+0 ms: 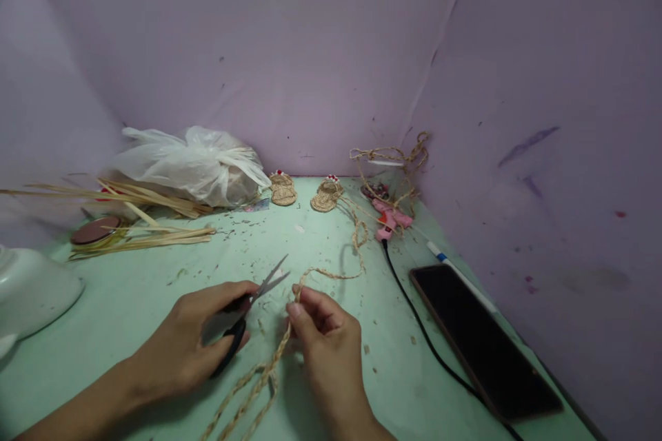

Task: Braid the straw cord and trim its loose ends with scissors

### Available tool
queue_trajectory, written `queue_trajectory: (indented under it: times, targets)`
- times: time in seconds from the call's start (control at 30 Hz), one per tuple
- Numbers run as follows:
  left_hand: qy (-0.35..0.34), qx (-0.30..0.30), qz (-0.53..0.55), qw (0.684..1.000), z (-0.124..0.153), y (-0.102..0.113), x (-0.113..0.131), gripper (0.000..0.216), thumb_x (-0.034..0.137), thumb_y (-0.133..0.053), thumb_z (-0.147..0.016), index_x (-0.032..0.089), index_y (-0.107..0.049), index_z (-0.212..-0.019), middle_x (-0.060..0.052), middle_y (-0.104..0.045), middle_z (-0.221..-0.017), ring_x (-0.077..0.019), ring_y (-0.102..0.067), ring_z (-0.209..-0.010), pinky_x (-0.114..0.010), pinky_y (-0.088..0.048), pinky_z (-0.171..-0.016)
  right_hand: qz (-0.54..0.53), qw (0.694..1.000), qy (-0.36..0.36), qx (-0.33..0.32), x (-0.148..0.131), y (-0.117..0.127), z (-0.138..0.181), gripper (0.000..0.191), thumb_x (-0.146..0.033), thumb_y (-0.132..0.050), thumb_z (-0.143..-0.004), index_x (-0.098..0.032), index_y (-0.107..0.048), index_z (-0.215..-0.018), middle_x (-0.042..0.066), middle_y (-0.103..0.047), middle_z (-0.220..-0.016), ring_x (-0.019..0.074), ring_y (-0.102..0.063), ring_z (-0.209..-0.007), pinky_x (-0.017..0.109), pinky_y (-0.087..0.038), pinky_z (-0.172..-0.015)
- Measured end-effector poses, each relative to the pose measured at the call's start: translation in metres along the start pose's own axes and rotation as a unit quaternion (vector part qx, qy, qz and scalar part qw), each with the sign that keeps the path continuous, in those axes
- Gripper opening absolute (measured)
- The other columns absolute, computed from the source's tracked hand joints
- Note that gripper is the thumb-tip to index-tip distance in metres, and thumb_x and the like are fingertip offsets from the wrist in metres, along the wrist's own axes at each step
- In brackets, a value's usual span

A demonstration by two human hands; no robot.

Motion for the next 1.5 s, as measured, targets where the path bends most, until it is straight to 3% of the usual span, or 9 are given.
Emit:
queue_trajectory:
  times: [0.1, 0.2, 0.5, 0.63, 0.77, 0.93, 1.07, 1.37, 1.5]
  targets:
    - [-0.099, 0.013, -0.092, 0.991, 0.002, 0.003, 0.012, 0.053, 0.013, -0.047, -0.062, 0.019, -0.045, -0.115, -0.009, -0.057, -0.103, -0.0235, -0.050, -0.092, -0.040, -0.037, -0.081, -0.039, 0.995, -0.064, -0.058, 0.008, -0.011, 0.004, 0.026, -0.025, -0.077, -0.051, -0.014, -0.071, -0.074, 0.002, -0.064, -0.055, 0.0104, -0.052, -0.049, 0.024, -0.042, -0.052]
    - [-0.151, 0.022, -0.160, 0.975, 0.004, 0.005, 0.020, 0.058, 0.010, -0.046, -0.060, 0.015, -0.044, -0.117, -0.011, -0.054, -0.100, -0.0251, -0.048, -0.091, -0.043, -0.036, -0.079, -0.086, 0.984, -0.132, -0.081, 0.017, -0.016, 0.008, 0.032, -0.022, -0.080, -0.045, -0.014, -0.071, -0.075, 0.003, -0.065, -0.056, 0.0098, -0.053, -0.048, 0.024, -0.042, -0.052]
    - [-0.197, 0.025, -0.232, 0.952, 0.004, 0.009, 0.021, 0.060, 0.010, -0.045, -0.061, 0.015, -0.041, -0.121, -0.012, -0.053, -0.099, -0.0254, -0.048, -0.092, -0.044, -0.034, -0.079, -0.121, 0.966, -0.179, -0.139, 0.014, -0.027, 0.016, 0.024, -0.018, -0.077, -0.050, -0.012, -0.071, -0.073, 0.002, -0.063, -0.055, 0.0074, -0.049, -0.044, 0.021, -0.040, -0.048]
    - [-0.214, 0.014, -0.248, 0.945, 0.005, 0.007, 0.022, 0.057, 0.011, -0.045, -0.063, 0.013, -0.044, -0.120, -0.012, -0.054, -0.095, -0.0255, -0.048, -0.090, -0.045, -0.033, -0.080, -0.131, 0.962, -0.199, -0.134, 0.015, -0.027, 0.017, 0.022, -0.015, -0.077, -0.050, -0.012, -0.071, -0.071, 0.002, -0.061, -0.053, 0.0068, -0.049, -0.043, 0.019, -0.039, -0.045]
    - [-0.214, -0.006, -0.261, 0.941, 0.006, 0.001, 0.021, 0.055, 0.011, -0.045, -0.064, 0.010, -0.044, -0.119, -0.013, -0.053, -0.091, -0.0252, -0.048, -0.088, -0.046, -0.034, -0.079, -0.123, 0.967, -0.185, -0.124, 0.016, -0.025, 0.015, 0.023, -0.016, -0.077, -0.048, -0.013, -0.071, -0.070, 0.002, -0.063, -0.053, 0.0074, -0.049, -0.042, 0.020, -0.041, -0.044]
    - [-0.222, 0.020, -0.278, 0.934, 0.008, -0.001, 0.022, 0.054, 0.010, -0.045, -0.067, 0.009, -0.041, -0.121, -0.014, -0.052, -0.093, -0.0263, -0.047, -0.088, -0.046, -0.035, -0.076, -0.133, 0.969, -0.180, -0.109, 0.016, -0.024, 0.014, 0.025, -0.016, -0.078, -0.048, -0.013, -0.071, -0.072, 0.003, -0.064, -0.054, 0.0081, -0.050, -0.043, 0.021, -0.042, -0.045]
    - [-0.196, -0.013, -0.276, 0.941, 0.008, -0.007, 0.018, 0.054, 0.009, -0.043, -0.068, 0.010, -0.039, -0.122, -0.014, -0.052, -0.093, -0.0253, -0.047, -0.087, -0.046, -0.034, -0.077, -0.115, 0.975, -0.160, -0.103, 0.014, -0.022, 0.014, 0.025, -0.018, -0.078, -0.047, -0.013, -0.071, -0.070, 0.003, -0.064, -0.053, 0.0087, -0.050, -0.043, 0.022, -0.042, -0.045]
    - [-0.189, -0.051, -0.238, 0.952, 0.011, -0.015, 0.010, 0.057, 0.002, -0.038, -0.068, 0.010, -0.033, -0.124, -0.013, -0.056, -0.090, -0.0228, -0.049, -0.083, -0.042, -0.037, -0.076, -0.056, 0.981, -0.108, -0.149, 0.010, -0.024, 0.013, 0.022, -0.027, -0.076, -0.052, -0.012, -0.070, -0.067, 0.002, -0.061, -0.055, 0.0067, -0.048, -0.044, 0.020, -0.041, -0.045]
    - [-0.182, -0.069, -0.213, 0.957, 0.011, -0.021, 0.006, 0.059, 0.001, -0.038, -0.066, 0.011, -0.032, -0.124, -0.011, -0.059, -0.086, -0.0202, -0.051, -0.072, -0.038, -0.039, -0.071, -0.044, 0.982, -0.093, -0.159, 0.008, -0.024, 0.013, 0.019, -0.028, -0.074, -0.056, -0.011, -0.070, -0.065, 0.001, -0.059, -0.054, 0.0063, -0.048, -0.044, 0.019, -0.041, -0.046]
Point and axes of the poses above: each hand's wrist, its own z-axis away from the middle knuckle, its own y-axis out of the back of the hand, x = y × z, the point moved 8 cm from there along -z, towards the middle knuckle
